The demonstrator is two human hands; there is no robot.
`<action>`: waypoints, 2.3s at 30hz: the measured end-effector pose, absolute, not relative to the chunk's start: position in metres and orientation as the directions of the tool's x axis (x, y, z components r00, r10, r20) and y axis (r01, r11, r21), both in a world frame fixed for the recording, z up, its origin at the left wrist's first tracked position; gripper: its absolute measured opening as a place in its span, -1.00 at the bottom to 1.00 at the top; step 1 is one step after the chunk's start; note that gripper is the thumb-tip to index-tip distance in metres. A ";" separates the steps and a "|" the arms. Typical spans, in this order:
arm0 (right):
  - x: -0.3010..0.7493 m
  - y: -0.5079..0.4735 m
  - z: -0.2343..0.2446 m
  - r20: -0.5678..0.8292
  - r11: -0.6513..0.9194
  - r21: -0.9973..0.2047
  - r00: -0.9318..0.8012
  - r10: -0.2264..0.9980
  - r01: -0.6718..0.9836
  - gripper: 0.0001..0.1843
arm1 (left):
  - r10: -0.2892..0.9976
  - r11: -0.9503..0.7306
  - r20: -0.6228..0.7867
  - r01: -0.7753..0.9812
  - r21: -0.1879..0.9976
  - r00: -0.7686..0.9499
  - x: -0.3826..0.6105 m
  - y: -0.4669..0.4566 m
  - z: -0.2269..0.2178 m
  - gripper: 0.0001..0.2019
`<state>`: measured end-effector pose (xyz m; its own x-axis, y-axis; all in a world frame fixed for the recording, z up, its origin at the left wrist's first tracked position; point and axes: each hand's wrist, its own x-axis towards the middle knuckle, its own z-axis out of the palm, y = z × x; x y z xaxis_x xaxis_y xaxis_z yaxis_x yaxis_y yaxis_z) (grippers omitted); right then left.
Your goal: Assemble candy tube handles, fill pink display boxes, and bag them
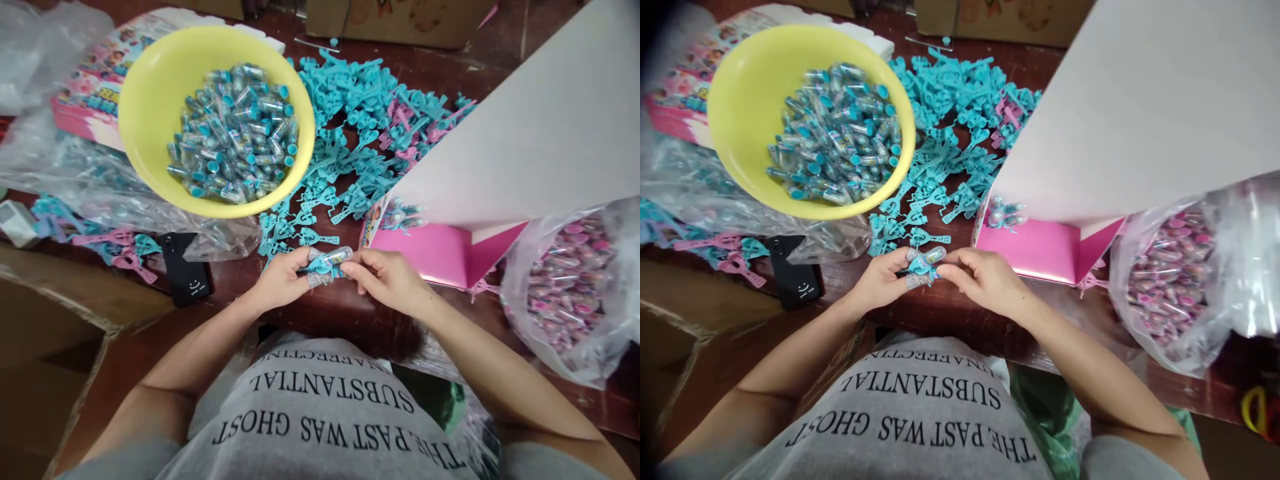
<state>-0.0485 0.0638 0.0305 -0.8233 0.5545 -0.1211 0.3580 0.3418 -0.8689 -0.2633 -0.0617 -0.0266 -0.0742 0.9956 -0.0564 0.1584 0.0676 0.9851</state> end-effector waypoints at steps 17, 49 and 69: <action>0.049 0.121 0.051 0.006 0.642 -0.419 -0.705 0.709 0.642 -0.62 | 0.902 -0.258 0.408 0.581 0.772 -0.141 -0.181 0.006 -0.056 -0.33; 0.002 0.113 0.017 0.180 0.813 0.058 -0.807 0.562 0.579 -0.74 | 0.914 -0.037 0.359 0.840 0.541 -0.191 -0.228 -0.008 -0.041 -0.57; -0.305 0.135 0.019 -0.074 0.810 -0.320 -0.865 0.496 0.491 -0.75 | 0.955 0.178 0.184 0.943 0.280 -0.235 -0.240 -0.064 -0.066 -0.67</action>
